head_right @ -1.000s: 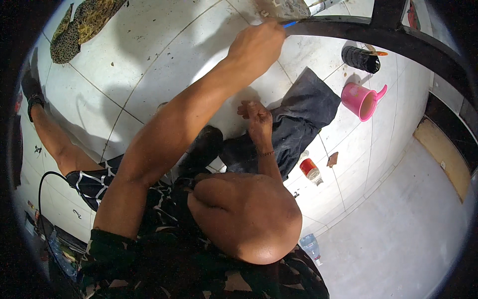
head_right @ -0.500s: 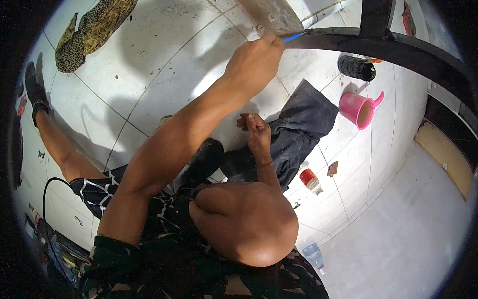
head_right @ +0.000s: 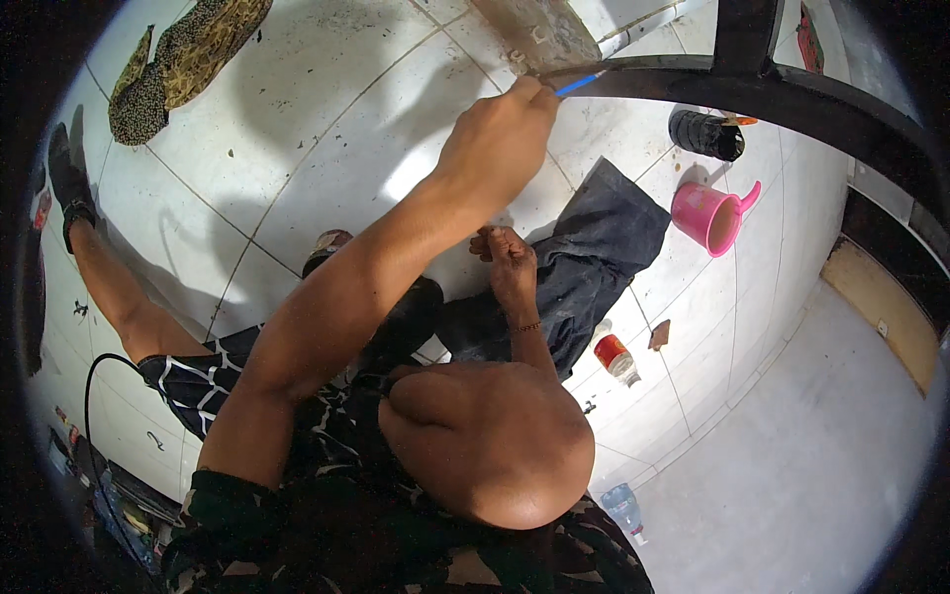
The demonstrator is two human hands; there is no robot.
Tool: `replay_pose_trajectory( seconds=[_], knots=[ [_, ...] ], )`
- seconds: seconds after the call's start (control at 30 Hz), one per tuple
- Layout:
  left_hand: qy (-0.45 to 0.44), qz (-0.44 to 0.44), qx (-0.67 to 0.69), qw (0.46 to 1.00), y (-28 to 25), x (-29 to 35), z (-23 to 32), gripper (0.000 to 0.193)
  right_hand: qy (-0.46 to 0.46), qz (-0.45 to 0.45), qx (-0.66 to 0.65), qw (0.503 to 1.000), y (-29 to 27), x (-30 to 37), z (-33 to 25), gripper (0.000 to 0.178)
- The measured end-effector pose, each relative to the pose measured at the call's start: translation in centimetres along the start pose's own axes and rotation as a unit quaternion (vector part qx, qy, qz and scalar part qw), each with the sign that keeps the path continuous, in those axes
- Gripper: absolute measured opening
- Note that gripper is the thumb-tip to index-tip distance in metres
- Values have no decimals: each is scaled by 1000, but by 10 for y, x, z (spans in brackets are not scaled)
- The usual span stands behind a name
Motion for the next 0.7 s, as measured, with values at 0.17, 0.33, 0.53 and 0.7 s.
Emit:
replay_pose_trajectory(
  seconds=[0.17,0.33,0.53,0.7],
  knots=[
    [5,15,-14,1000,15,-3,-16,18,6,1,-47,999,0,1,14,39],
    [-49,-23,-10,998,23,-4,-22,17,6,-1,-54,999,3,0,11,39],
    [12,9,32,999,-4,6,9,15,-27,30,-9,999,-1,1,0,40],
    [15,23,34,999,1,-6,5,17,2,5,-24,1000,2,1,6,40]
  ],
)
Point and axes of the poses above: each hand's wrist, its own x-axis away from the middle knuckle, its own y-axis out of the palm, z = x × y, the point moved 4 cm from there along -x, towards the middle knuckle, and after that the axes turned 12 degrees about -y, right-handed, at the moved point
